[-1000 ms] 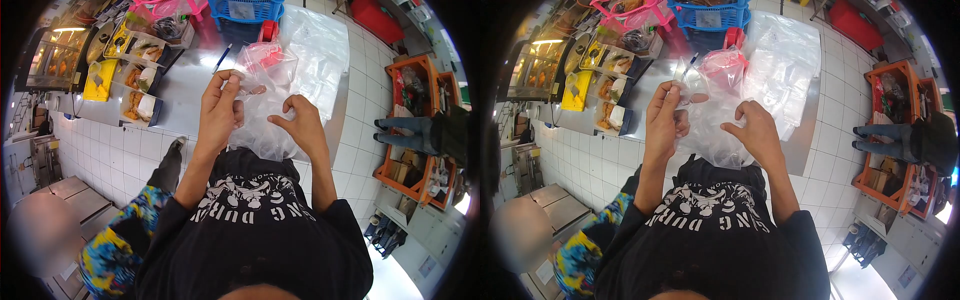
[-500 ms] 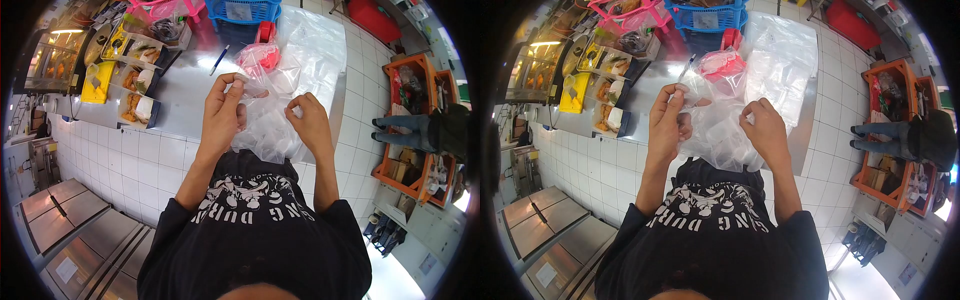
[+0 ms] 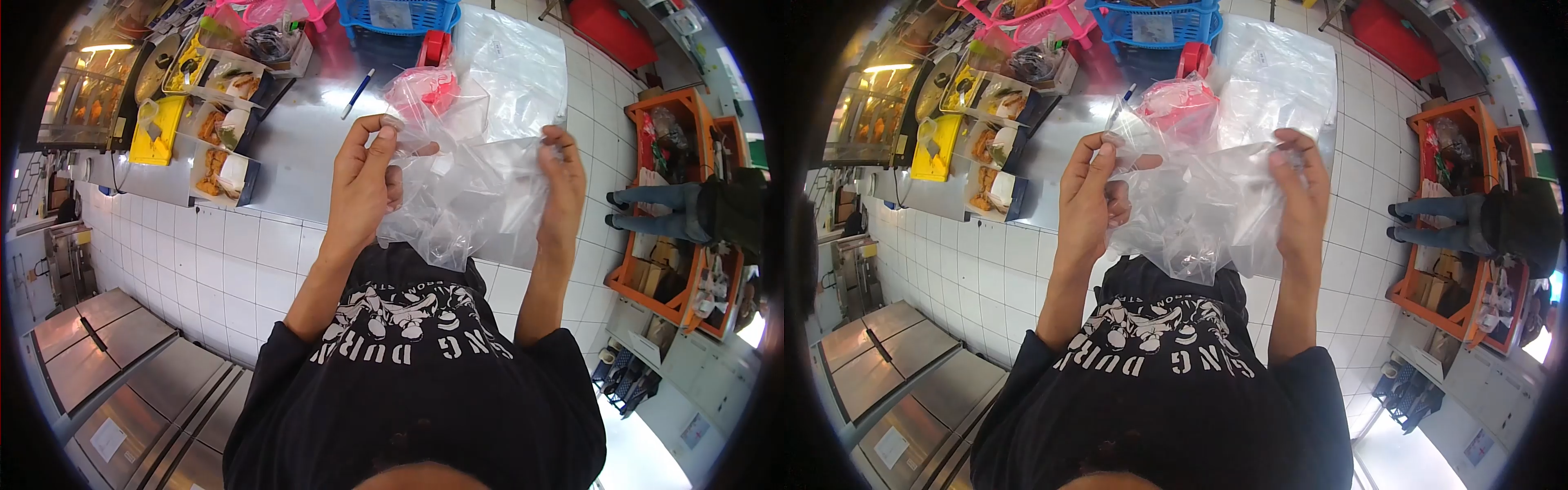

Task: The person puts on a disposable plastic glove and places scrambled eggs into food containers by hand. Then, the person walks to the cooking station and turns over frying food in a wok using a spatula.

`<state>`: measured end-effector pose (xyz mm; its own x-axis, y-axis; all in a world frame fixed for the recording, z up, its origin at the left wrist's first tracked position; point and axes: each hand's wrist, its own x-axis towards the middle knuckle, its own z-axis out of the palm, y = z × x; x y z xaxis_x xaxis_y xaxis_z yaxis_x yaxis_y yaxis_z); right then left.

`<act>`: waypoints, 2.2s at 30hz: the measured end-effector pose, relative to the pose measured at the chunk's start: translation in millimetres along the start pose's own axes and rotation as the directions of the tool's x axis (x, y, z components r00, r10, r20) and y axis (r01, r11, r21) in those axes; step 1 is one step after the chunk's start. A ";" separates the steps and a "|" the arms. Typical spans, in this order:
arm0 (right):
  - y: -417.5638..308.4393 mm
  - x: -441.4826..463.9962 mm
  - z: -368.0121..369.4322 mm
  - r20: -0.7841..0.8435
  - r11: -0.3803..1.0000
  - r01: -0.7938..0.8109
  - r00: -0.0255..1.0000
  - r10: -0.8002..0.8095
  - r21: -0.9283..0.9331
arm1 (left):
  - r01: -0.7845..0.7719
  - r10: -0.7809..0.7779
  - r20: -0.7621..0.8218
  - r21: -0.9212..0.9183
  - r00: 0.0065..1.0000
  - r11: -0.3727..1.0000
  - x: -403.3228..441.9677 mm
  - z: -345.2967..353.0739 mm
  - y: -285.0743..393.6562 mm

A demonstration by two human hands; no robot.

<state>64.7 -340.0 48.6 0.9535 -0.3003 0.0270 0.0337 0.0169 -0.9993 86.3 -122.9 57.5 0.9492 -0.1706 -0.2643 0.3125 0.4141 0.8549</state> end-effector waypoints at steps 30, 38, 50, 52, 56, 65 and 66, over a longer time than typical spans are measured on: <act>120.6 2.3 58.8 0.524 0.904 0.153 0.847 0.089 -0.400 | 0.057 -0.058 0.046 0.024 0.997 0.998 -2.1 24.1 -5.5; 73.7 26.5 71.8 0.588 0.837 0.064 0.741 0.325 -0.544 | -0.017 0.021 -0.093 0.047 0.995 0.999 1.6 6.3 5.2; 91.8 -7.2 32.6 0.399 0.520 0.265 0.902 0.165 -0.812 | -0.097 0.101 -0.105 0.038 0.989 0.995 4.0 3.2 1.5; 100.2 -4.3 32.6 0.388 0.541 0.244 0.906 0.168 -0.805 | -0.103 0.102 -0.079 -0.016 0.992 0.995 0.2 4.6 1.8; 98.0 9.1 37.4 0.468 0.602 0.223 0.836 0.287 -0.767 | -0.094 0.096 -0.130 0.016 0.987 0.995 -4.5 11.6 -1.2; 126.3 -0.8 76.5 0.678 0.939 0.117 0.721 0.144 -0.323 | -0.003 0.003 0.020 0.020 1.000 1.000 -23.9 51.4 -35.3; 142.3 -5.4 84.8 0.656 0.970 0.041 0.744 0.130 -0.239 | 0.041 -0.042 0.087 0.019 0.995 0.999 -26.5 52.0 -36.2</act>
<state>89.7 -255.1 -91.5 0.9101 0.4039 -0.0922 0.0006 -0.2237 -0.9747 48.0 -179.9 56.8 0.9285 -0.2651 -0.2601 0.3499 0.3899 0.8518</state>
